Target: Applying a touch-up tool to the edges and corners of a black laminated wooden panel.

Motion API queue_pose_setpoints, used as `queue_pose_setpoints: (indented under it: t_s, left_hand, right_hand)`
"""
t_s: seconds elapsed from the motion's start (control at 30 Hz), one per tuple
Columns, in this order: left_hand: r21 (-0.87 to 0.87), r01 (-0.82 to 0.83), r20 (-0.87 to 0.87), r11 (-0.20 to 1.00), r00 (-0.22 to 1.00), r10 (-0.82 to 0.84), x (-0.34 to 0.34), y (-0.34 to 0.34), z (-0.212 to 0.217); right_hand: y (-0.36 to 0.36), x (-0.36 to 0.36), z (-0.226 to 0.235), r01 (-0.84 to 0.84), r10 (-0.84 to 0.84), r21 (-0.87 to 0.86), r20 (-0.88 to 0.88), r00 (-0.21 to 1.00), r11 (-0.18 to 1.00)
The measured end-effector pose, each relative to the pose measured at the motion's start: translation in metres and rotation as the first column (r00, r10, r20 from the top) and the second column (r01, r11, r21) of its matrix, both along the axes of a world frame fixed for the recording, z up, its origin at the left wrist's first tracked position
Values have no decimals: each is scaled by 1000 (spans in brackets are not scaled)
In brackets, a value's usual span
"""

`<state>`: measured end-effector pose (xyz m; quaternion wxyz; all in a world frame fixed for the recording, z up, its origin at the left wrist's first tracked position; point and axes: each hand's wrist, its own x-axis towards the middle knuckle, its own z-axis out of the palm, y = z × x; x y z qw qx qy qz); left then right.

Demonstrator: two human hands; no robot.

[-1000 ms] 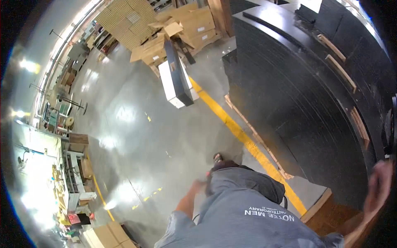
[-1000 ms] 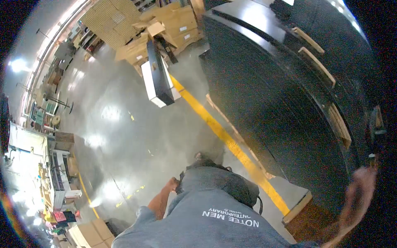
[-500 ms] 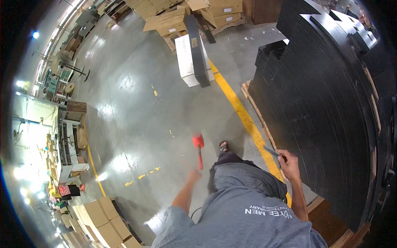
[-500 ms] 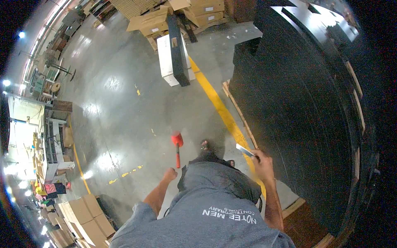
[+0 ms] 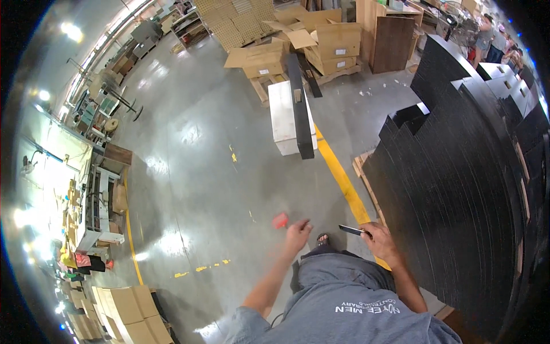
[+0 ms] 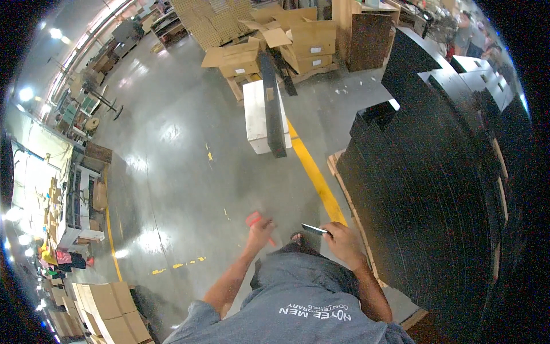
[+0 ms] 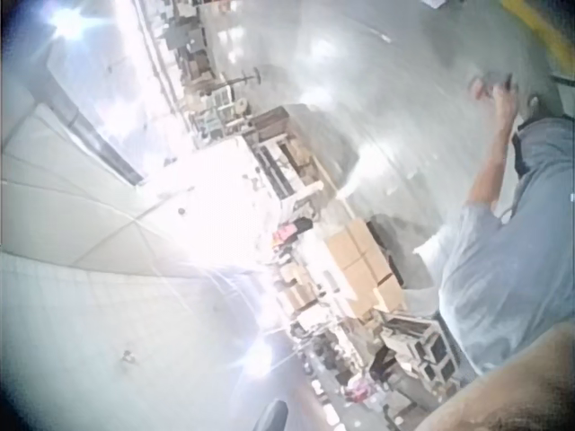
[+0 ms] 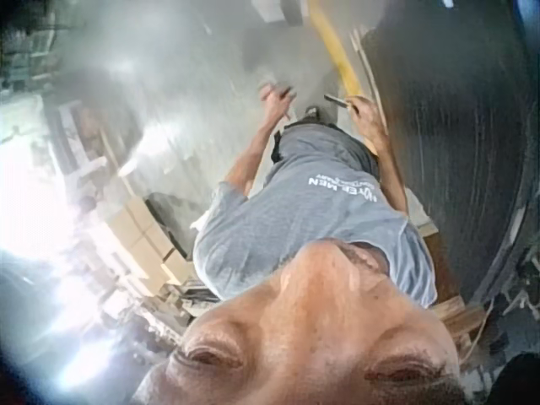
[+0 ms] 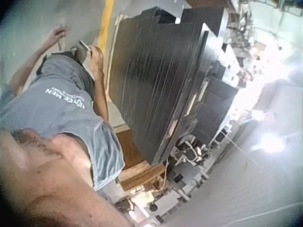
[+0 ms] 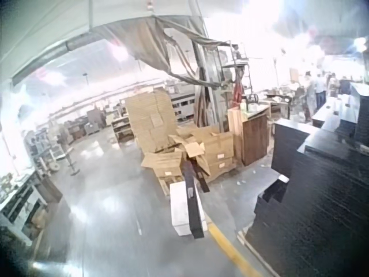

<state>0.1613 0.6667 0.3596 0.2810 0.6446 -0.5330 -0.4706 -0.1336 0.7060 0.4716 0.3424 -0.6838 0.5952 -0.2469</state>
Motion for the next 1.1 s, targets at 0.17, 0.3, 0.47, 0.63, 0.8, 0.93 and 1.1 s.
queue_pose_setpoints:
  t_s: [0.17,0.3,0.47,0.63,0.8,0.93,1.1]
  left_hand:
    - [-40,177,-212,983,960,-182,-34,-26,65]
    - [-103,348,-89,932,930,-357,-25,-42,81]
    - [162,352,-252,922,918,-307,3,-57,99]
    - [-385,315,116,868,949,-293,16,-49,72]
    - [-420,269,185,867,960,-208,5,-58,72]
    - [-396,274,275,877,946,-171,4,-74,39]
    - [-60,-266,-129,962,958,257,10,-96,-13]
  right_hand:
    - [-27,27,7,-24,24,11,58,998,1000]
    - [-51,39,10,18,-63,195,228,972,981]
    - [-71,50,-11,51,-154,275,367,917,960]
    - [-93,79,-20,76,-217,363,368,904,929]
    - [-124,109,-24,49,-169,336,339,925,941]
    - [-162,120,-29,-82,-115,440,403,908,894]
    - [-223,120,-66,-135,-235,544,556,797,828]
